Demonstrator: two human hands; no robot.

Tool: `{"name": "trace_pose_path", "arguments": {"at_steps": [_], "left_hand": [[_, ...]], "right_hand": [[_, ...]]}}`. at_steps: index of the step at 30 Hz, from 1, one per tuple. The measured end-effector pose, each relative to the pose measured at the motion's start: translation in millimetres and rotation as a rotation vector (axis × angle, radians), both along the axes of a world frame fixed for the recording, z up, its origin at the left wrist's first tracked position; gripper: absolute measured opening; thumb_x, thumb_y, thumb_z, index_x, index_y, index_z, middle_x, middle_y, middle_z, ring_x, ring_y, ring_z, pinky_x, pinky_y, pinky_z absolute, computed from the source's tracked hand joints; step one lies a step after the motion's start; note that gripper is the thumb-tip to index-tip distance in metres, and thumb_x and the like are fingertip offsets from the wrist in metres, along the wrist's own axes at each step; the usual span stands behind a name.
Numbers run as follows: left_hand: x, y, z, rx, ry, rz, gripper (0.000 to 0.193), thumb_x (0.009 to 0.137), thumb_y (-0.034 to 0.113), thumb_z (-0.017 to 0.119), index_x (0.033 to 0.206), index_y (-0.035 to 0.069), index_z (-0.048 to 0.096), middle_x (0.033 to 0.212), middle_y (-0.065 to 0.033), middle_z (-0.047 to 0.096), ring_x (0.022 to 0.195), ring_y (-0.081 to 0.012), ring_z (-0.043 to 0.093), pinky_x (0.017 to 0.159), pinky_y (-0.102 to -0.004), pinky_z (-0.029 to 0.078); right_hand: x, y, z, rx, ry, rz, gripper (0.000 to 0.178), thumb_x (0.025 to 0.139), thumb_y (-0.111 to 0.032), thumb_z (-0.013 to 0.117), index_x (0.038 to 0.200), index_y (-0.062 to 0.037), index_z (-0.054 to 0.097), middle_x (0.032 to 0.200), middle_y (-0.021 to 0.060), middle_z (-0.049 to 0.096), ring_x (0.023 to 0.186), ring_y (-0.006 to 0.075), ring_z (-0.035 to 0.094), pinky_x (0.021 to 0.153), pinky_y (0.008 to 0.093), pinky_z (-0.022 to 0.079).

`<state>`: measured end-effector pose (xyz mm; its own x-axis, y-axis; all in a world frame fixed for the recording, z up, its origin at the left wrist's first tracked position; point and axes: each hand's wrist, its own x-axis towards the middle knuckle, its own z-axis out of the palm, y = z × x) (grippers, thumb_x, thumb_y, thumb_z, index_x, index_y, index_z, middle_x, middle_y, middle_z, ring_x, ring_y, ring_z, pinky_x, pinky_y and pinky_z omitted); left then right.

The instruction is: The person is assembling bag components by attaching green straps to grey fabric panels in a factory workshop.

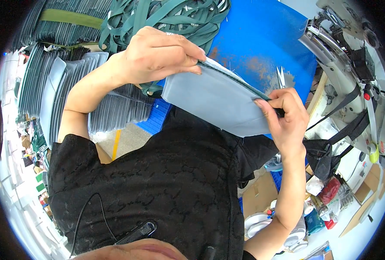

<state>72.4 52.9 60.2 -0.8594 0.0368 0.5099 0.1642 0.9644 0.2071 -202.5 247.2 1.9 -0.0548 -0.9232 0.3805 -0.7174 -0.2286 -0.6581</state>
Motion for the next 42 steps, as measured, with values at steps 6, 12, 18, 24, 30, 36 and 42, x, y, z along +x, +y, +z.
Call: {"name": "trace_pose_path", "arguments": {"at_steps": [6, 12, 18, 24, 30, 36, 42], "left_hand": [[-2, 4, 4, 0.029, 0.017, 0.033, 0.017, 0.081, 0.014, 0.084, 0.078, 0.003, 0.071, 0.094, -0.0067, 0.077, 0.071, -0.0161, 0.073, 0.057, -0.0256, 0.057], [-4, 3, 5, 0.066, -0.001, 0.056, 0.018, 0.081, 0.016, 0.085, 0.077, 0.004, 0.071, 0.094, -0.0068, 0.078, 0.070, -0.0165, 0.073, 0.057, -0.0257, 0.056], [-4, 1, 7, 0.130, -0.013, 0.092, 0.018, 0.080, 0.014, 0.086, 0.077, 0.003, 0.071, 0.092, -0.0082, 0.078, 0.071, -0.0181, 0.074, 0.059, -0.0262, 0.057], [-14, -3, 17, 0.295, -0.035, 0.163, 0.014, 0.081, 0.008, 0.084, 0.078, 0.003, 0.071, 0.090, -0.0093, 0.077, 0.075, -0.0181, 0.074, 0.066, -0.0272, 0.058], [-53, -42, 32, 0.463, -0.140, 0.176, 0.015, 0.086, 0.008, 0.080, 0.097, 0.001, 0.072, 0.097, -0.0112, 0.076, 0.089, -0.0184, 0.073, 0.082, -0.0296, 0.057], [-127, -77, 35, 0.719, -0.218, 0.155, 0.022, 0.087, 0.014, 0.083, 0.077, 0.003, 0.066, 0.073, -0.0027, 0.067, 0.070, -0.0083, 0.058, 0.065, -0.0269, 0.048], [-191, -118, 35, 0.545, -0.390, 0.065, 0.024, 0.087, 0.019, 0.084, 0.080, 0.002, 0.068, 0.073, -0.0031, 0.067, 0.071, -0.0084, 0.058, 0.064, -0.0273, 0.046]], "right_hand": [[1, 5, 1, 0.024, -0.055, -0.027, 0.028, 0.078, -0.008, 0.088, 0.078, -0.0023, 0.061, 0.084, 0.0073, 0.065, 0.073, 0.0178, 0.061, 0.062, 0.0289, 0.047], [4, 3, 13, 0.080, -0.118, -0.034, 0.024, 0.080, -0.003, 0.085, 0.101, -0.0015, 0.075, 0.085, 0.0059, 0.066, 0.072, 0.0140, 0.060, 0.062, 0.0264, 0.046], [3, 0, 20, 0.039, -0.031, 0.027, 0.020, 0.081, -0.003, 0.083, 0.101, -0.0044, 0.080, 0.085, 0.0051, 0.067, 0.072, 0.0138, 0.060, 0.061, 0.0266, 0.045], [5, -1, 32, 0.071, -0.046, -0.006, 0.015, 0.083, -0.004, 0.082, 0.098, -0.0033, 0.079, 0.081, 0.0047, 0.064, 0.070, 0.0135, 0.058, 0.061, 0.0277, 0.046], [6, -10, 39, 0.283, -0.368, -0.088, 0.013, 0.091, -0.011, 0.079, 0.092, 0.0009, 0.075, 0.077, 0.0001, 0.060, 0.069, 0.0074, 0.055, 0.062, 0.0235, 0.043], [5, -18, 22, 0.294, -0.859, -0.198, 0.017, 0.096, -0.016, 0.076, 0.098, 0.0013, 0.076, 0.082, -0.0028, 0.070, 0.071, 0.0017, 0.057, 0.065, 0.0198, 0.046], [3, -37, 10, 0.178, -1.132, -0.320, 0.026, 0.098, -0.021, 0.075, 0.105, 0.0032, 0.076, 0.085, -0.0003, 0.072, 0.073, 0.0032, 0.058, 0.067, 0.0198, 0.047]]}}
